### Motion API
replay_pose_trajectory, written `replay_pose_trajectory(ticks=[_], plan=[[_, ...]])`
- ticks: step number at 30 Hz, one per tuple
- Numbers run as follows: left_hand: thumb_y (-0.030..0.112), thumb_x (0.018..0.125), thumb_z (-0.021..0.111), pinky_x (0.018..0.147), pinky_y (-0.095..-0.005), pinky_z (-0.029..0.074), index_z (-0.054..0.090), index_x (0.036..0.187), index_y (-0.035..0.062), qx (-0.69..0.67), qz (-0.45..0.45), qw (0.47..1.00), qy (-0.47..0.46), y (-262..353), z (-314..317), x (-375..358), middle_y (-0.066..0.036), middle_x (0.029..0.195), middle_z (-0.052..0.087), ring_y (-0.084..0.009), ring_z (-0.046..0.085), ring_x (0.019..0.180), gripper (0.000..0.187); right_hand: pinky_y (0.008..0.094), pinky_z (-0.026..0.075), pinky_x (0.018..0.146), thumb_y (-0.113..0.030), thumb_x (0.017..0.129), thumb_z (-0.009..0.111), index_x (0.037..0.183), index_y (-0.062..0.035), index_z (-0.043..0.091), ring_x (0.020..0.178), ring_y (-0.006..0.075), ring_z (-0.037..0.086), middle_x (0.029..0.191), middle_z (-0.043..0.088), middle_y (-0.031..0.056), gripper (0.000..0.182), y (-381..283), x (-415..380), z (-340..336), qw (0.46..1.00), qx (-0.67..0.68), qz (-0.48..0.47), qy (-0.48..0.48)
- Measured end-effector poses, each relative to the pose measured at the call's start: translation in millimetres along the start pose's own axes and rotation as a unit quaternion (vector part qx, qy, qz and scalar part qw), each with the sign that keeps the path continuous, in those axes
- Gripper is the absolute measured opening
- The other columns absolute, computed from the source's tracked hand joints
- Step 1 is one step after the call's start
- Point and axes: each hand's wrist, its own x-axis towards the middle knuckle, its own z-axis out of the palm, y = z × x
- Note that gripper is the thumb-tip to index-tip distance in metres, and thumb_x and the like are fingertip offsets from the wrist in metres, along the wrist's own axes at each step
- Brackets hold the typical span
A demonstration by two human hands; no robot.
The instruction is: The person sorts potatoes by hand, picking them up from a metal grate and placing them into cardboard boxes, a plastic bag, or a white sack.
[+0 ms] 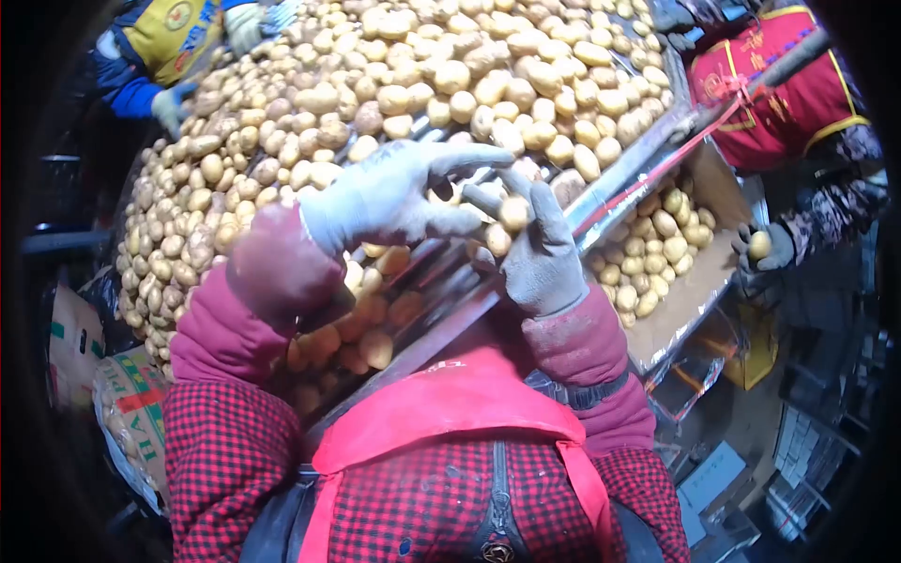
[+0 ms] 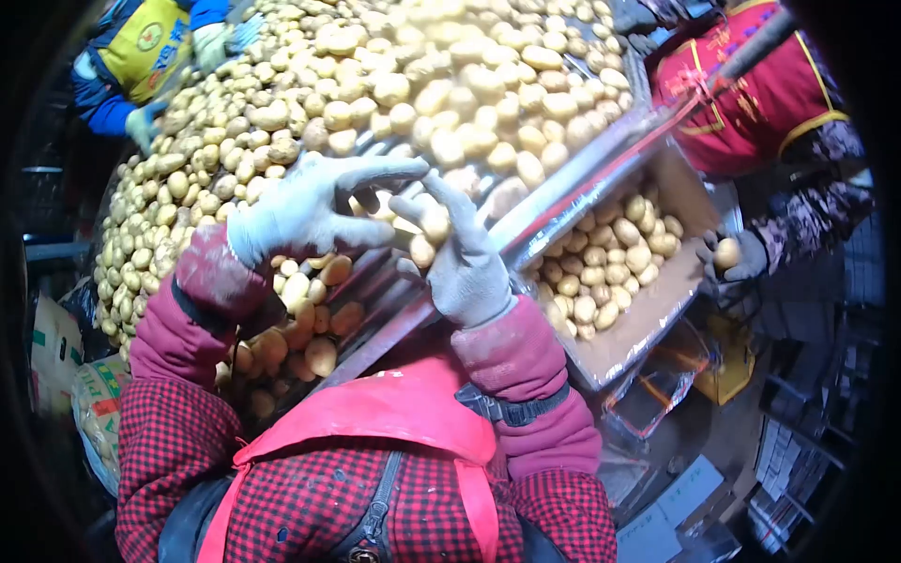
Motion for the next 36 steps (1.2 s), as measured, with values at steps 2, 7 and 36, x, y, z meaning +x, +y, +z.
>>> replay_pose_trajectory(ticks=[2,7,36], plan=[[0.031,0.078,0.087,0.094,-0.0393,0.056,0.047,0.157,0.0121,0.078,-0.065,0.993,0.06,-10.8,-9.8,-22.9,-0.018,0.128,0.068,-0.028,0.068,0.109,0.091,0.0286,0.055,0.086,0.021,0.094,0.042,0.163,-0.0164,0.034,0.119,0.0251,0.065,0.147,0.056,0.0225,0.079,-8.6,7.5,11.4,0.996,0.041,0.069,0.049],[0.035,0.076,0.086,0.108,-0.0502,0.049,0.026,0.165,0.0163,0.132,-0.235,0.963,-0.003,-70.8,51.4,-92.6,-0.027,0.148,0.046,-0.0449,0.055,0.131,0.109,0.0273,0.056,0.082,0.014,0.097,0.05,0.16,-0.0119,0.038,0.119,0.0254,0.065,0.144,0.057,0.0212,0.069,-5.1,20.8,4.6,0.997,-0.015,0.067,0.043],[0.034,0.092,0.068,0.101,-0.0519,0.051,0.029,0.163,0.0188,0.083,-0.311,0.929,0.182,-126.9,9.2,190.7,-0.025,0.139,0.056,-0.0453,0.062,0.123,0.083,0.0256,0.054,0.078,0.007,0.103,0.05,0.155,-0.0088,0.039,0.109,0.0223,0.067,0.137,0.059,0.0204,0.055,5.8,76.7,-16.2,0.979,-0.117,0.161,0.043]])
